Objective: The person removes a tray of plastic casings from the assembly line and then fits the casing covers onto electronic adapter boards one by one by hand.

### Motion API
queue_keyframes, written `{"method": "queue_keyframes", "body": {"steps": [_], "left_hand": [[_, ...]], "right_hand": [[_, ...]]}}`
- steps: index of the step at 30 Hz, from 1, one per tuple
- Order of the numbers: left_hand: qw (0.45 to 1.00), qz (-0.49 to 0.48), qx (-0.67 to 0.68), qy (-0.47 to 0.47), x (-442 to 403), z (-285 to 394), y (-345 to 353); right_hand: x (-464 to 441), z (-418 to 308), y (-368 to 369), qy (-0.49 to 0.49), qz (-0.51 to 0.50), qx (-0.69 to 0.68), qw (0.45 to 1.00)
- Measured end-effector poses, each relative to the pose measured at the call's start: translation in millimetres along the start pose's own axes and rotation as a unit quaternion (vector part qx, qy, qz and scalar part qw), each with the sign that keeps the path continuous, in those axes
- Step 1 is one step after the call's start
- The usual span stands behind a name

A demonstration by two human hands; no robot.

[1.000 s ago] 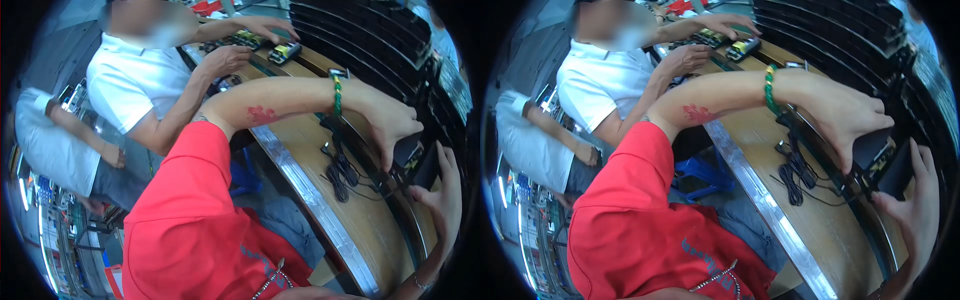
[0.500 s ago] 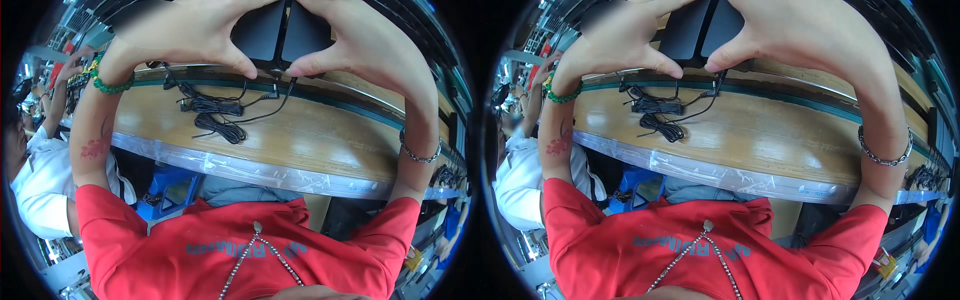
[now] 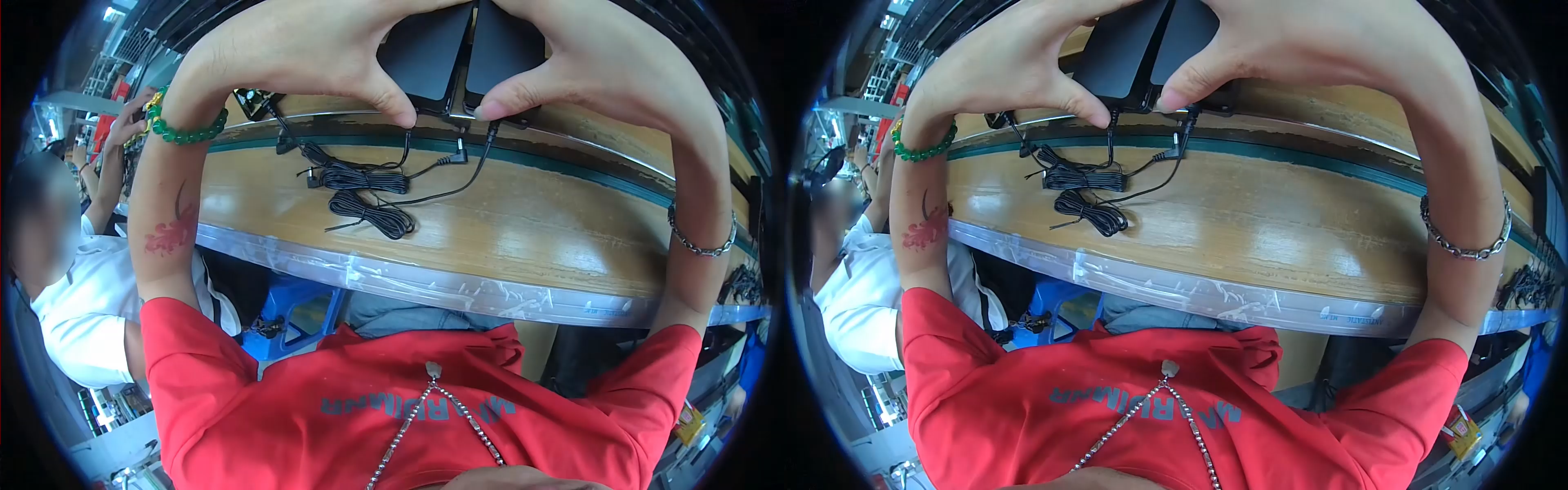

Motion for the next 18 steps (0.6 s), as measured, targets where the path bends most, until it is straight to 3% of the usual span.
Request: {"method": "queue_keyframes", "body": {"steps": [3,4,6,9,12,18], "left_hand": [[1.0,-0.001,0.015,0.003,0.9,3.5,-3.3],[1.0,-0.004,0.021,0.0,1.0,4.8,-4.1],[0.998,-0.017,0.055,-0.035,1.6,2.4,-0.8],[1.0,0.011,0.006,-0.013,2.6,3.0,4.2],[1.0,0.003,0.003,-0.012,0.6,2.9,7.1],[0.998,-0.005,0.045,-0.038,3.4,3.7,8.2]], "right_hand": [[-5.2,-7.0,-10.3,-0.023,-0.014,-0.027,0.999],[-13.0,-4.0,-10.9,0.065,-0.075,-0.046,0.994],[-14.4,3.2,-7.7,0.153,-0.136,-0.065,0.977],[-12.0,9.9,0.7,0.155,-0.153,-0.056,0.974],[-2.9,1.7,0.3,-0.007,-0.048,0.009,0.999],[-4.7,9.5,9.7,-0.059,-0.022,-0.019,0.998]]}}
Point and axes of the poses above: each hand's wrist, its own x-axis away from the middle knuckle, its own y-axis out of the palm, z = x × y, the point moved 8 cm from there along -x, towards the middle knuckle, and after that the axes turned 15 degrees about -x, right-handed, at the moved point
